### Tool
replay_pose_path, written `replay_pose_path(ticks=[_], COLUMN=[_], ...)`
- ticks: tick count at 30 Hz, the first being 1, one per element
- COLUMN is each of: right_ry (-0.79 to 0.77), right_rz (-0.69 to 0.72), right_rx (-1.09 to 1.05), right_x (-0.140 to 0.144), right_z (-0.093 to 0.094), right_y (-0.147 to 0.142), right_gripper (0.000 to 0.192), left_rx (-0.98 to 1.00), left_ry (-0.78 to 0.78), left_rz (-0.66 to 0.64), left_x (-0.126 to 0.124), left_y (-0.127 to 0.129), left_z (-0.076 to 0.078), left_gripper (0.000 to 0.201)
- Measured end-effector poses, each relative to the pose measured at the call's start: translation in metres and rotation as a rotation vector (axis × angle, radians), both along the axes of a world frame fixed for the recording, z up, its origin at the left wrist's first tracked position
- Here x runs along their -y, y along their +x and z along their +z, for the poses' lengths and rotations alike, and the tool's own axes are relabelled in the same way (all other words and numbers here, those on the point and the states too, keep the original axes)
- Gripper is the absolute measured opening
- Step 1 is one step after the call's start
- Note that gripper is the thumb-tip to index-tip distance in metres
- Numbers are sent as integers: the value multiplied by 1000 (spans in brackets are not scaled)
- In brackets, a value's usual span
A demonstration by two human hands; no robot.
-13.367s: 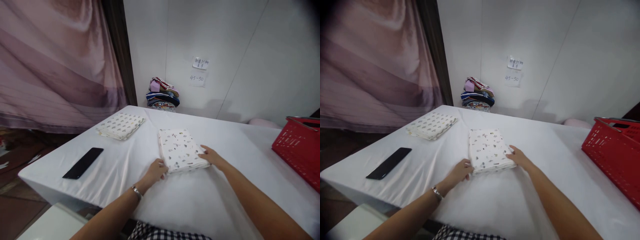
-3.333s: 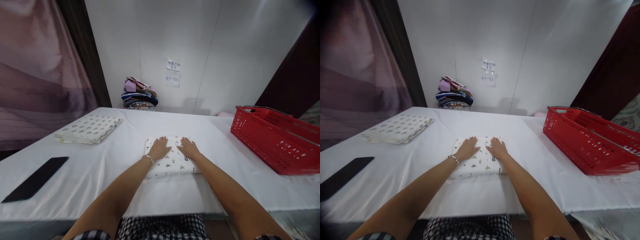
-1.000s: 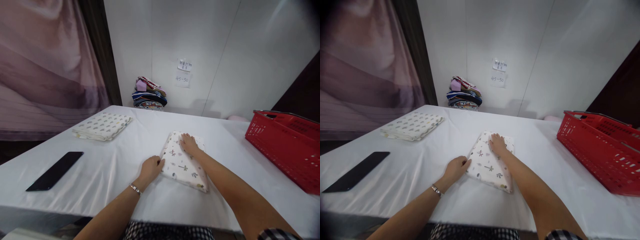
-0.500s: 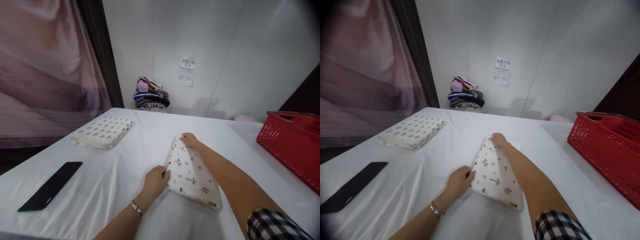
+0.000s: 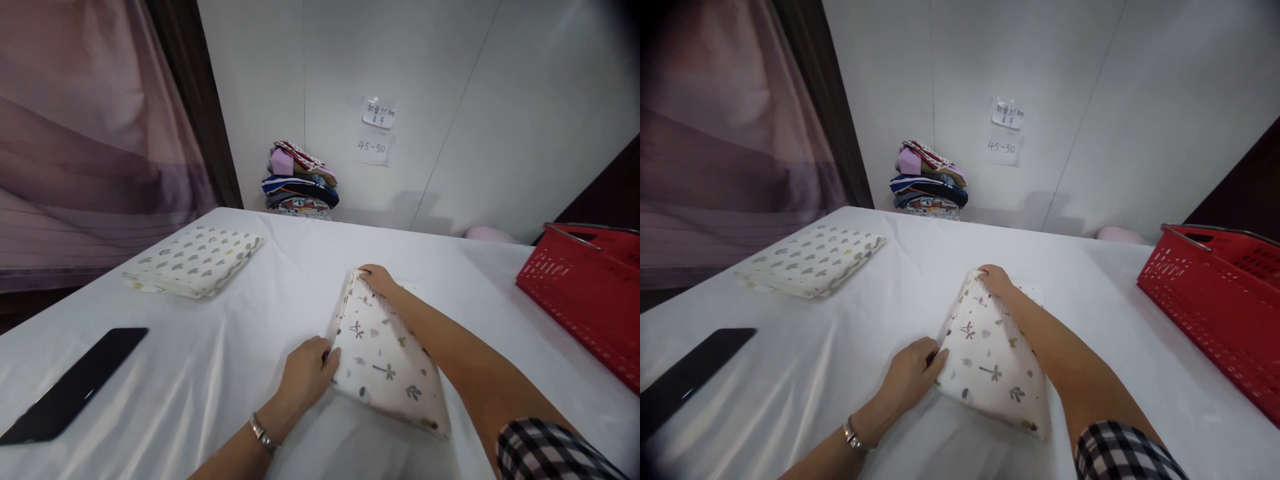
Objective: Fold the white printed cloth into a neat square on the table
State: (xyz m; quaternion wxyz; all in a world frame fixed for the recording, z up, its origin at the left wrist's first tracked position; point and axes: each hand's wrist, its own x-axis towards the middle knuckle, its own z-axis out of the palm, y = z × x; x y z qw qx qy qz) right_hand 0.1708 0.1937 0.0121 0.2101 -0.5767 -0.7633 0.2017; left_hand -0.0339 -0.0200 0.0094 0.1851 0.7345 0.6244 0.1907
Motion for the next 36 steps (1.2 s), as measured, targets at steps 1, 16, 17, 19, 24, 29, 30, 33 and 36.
replay_pose_path(ticks=[1, 16, 17, 19, 24, 29, 30, 33, 36], right_ry=[-2, -20, -21, -17, 32, 90, 102, 128, 126], right_rz=[10, 76, 80, 82, 73, 83, 86, 82, 70], right_rx=[-14, -136, -138, -148, -202, -243, -245, -239, -232], right_x=[0, -10, -11, -12, -11, -9, -9, -7, -7], right_z=[1, -1, -2, -3, -10, -15, -14, -11, -6], right_y=[0, 2, 2, 3, 3, 3, 3, 4, 3], right_gripper=[23, 19, 18, 16, 16, 15, 16, 16, 14], left_rx=[-2, -15, -15, -15, -21, -27, -27, -22, -22], left_ry=[3, 23, 20, 15, 12, 26, 28, 24, 22], left_rz=[1, -10, -8, -6, -14, -23, -21, -17, -18], left_x=[0, 1, 2, 2, 2, 1, 1, 1, 1], left_y=[0, 0, 0, 0, 0, 0, 0, 0, 0], left_z=[1, 1, 1, 2, 2, 1, 1, 0, 0], left_gripper=[31, 29, 30, 30, 29, 29, 29, 29, 29])
